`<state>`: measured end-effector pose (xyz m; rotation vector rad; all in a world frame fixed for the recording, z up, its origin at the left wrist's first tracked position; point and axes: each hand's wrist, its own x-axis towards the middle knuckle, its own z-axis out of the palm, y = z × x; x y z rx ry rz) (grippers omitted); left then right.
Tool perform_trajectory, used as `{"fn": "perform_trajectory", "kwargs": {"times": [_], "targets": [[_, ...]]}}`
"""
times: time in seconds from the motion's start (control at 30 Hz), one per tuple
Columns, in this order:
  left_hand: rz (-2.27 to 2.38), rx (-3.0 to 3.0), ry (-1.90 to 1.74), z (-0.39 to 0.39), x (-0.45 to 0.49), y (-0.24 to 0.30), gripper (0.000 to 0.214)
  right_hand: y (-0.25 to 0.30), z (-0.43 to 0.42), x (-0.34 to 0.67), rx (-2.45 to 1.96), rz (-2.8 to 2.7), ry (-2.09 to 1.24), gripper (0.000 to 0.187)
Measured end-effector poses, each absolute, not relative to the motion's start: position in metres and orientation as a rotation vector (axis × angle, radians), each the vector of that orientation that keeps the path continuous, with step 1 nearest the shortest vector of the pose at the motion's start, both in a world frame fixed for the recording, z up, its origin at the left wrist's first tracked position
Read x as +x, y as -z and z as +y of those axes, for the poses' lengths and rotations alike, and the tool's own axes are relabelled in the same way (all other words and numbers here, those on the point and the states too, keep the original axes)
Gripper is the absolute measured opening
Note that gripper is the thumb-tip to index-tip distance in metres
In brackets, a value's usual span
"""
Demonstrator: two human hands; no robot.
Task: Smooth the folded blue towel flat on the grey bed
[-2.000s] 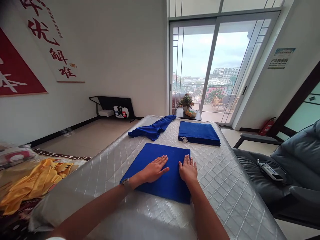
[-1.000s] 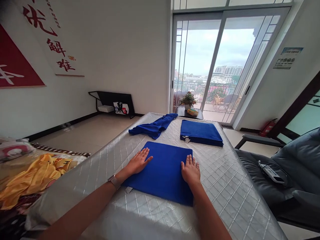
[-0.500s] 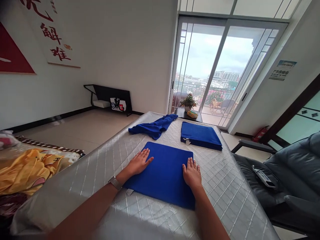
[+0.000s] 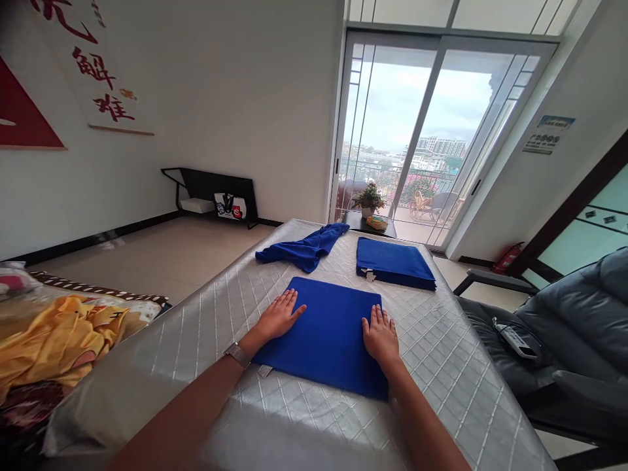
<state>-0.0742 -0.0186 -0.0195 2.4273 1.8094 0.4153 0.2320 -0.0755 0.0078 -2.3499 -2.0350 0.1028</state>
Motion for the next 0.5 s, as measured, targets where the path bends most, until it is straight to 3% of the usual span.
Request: {"fn": "perform_trajectory", "kwargs": {"times": [0.5], "targets": [[1.839,2.477,-0.358,-0.017,-0.075,0.025,0.085,-0.008,-0.124,0.228,-2.35,-2.106,-0.124,0.063]]}}
